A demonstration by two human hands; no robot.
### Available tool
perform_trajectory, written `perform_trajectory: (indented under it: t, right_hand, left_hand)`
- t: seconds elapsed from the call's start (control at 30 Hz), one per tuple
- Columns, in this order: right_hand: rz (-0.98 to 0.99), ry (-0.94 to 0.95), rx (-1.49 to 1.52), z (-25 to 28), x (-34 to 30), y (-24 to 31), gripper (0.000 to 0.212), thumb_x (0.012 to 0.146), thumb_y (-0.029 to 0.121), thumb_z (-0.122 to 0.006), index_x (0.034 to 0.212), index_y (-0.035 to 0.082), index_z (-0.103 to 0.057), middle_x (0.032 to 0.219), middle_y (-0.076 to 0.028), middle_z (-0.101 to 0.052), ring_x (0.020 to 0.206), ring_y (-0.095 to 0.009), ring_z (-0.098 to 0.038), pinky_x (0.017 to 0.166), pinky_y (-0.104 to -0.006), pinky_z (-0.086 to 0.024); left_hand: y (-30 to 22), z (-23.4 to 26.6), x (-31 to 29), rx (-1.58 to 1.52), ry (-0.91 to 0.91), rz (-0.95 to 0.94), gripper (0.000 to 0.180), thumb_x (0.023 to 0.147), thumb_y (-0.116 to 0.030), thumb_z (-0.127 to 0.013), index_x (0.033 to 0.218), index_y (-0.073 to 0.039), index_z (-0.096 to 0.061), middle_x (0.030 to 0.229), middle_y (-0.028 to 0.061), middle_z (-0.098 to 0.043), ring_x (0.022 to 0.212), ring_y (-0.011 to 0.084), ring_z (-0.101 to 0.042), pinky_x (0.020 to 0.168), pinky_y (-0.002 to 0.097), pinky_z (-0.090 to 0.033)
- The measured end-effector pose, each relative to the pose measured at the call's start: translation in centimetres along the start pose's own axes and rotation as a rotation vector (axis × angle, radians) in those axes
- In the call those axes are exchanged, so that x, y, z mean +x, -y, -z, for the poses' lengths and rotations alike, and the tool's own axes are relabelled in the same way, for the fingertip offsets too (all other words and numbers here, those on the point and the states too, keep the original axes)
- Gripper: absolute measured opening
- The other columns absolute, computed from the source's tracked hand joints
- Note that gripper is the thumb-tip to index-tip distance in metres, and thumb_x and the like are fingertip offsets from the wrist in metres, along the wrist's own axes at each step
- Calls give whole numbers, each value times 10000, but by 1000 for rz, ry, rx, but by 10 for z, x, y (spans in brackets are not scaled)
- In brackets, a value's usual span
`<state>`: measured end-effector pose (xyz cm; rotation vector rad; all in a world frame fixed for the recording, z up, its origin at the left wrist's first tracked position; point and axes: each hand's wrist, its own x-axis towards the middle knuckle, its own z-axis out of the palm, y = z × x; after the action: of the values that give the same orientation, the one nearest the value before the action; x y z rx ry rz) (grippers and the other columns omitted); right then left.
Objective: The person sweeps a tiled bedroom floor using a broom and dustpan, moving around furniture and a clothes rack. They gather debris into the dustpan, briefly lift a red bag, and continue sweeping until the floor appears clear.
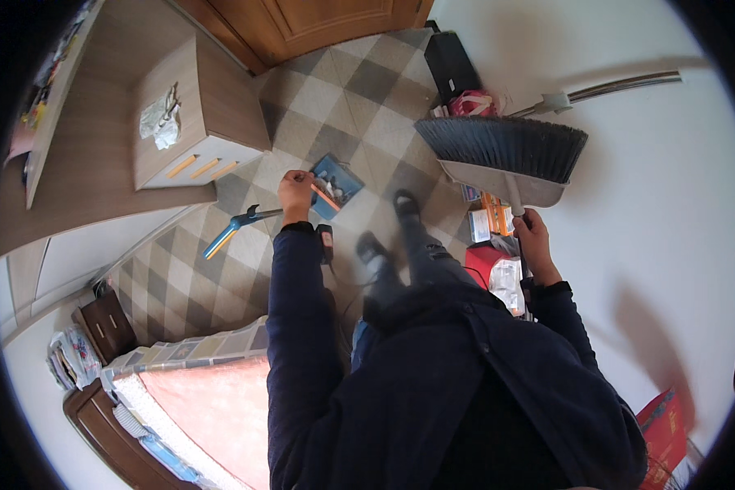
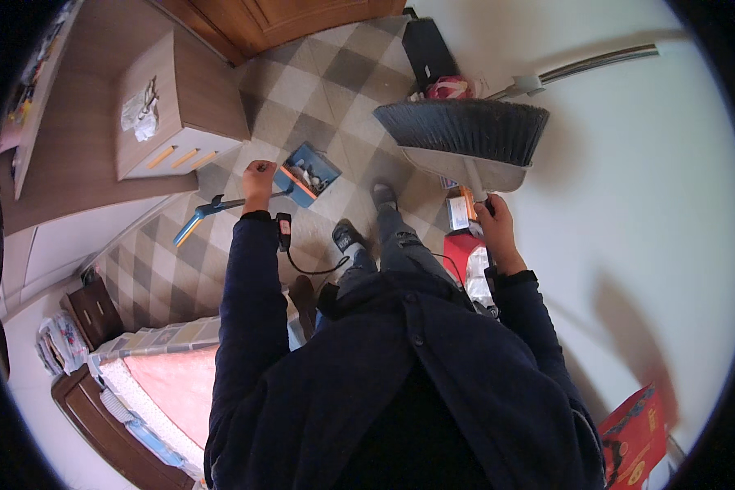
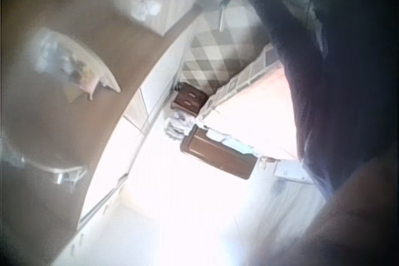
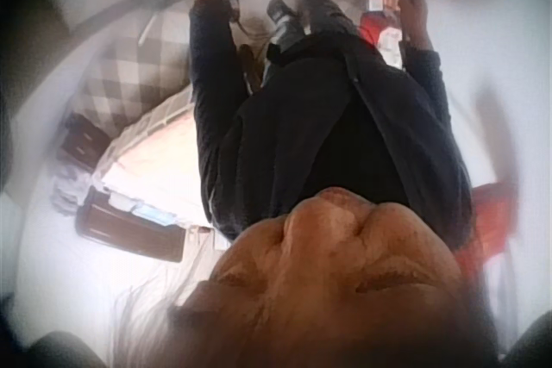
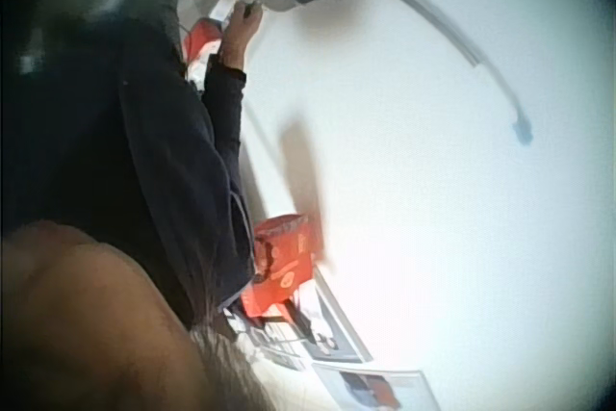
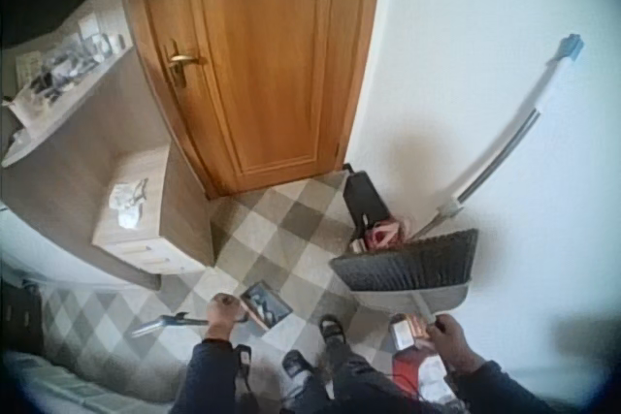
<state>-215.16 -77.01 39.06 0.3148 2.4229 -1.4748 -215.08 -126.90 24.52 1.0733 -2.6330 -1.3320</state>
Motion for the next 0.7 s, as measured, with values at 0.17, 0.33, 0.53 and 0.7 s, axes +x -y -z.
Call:
perform_trajectory:
  t: [0.17, 0.33, 0.53, 0.7]
  right_hand:
    - [-94, 66, -50, 7, 27, -17, 160, 878, 140, -579, 949, -1, -554, 752, -18, -546, 637, -89, -497, 569, -247, -419]
    - [-116, 91, -99, 9, 59, -28, 185, 875, 151, -589, 970, -5, -561, 779, -29, -564, 656, -94, -512, 587, -245, -432]
    - [-56, 93, -149, 0, 92, -31, 184, 863, 157, -606, 937, -7, -568, 767, -32, -554, 677, -101, -497, 608, -256, -419]
    - [-44, 126, -147, -9, 108, -24, 181, 862, 162, -613, 906, -6, -563, 729, -27, -534, 660, -104, -477, 593, -253, -399]
  left_hand:
    - [29, -33, 19, 188, -174, 74, 712, 749, -365, -713, 1268, 49, -456, 1098, 252, -598, 1049, 386, -566, 914, 395, -444]
    - [43, -39, 30, 156, -75, 193, 759, 817, -440, -624, 1384, -19, -346, 1388, 198, -389, 1274, 333, -387, 1024, 395, -338]
    - [33, -23, 23, -609, 257, 491, 618, 893, -431, -525, 1367, -60, -384, 1361, 121, -440, 1287, 281, -392, 992, 411, -364]
    - [18, -21, 15, -634, 140, 437, 479, 935, -314, -478, 1341, -66, -421, 1237, 139, -517, 1144, 266, -531, 853, 340, -466]
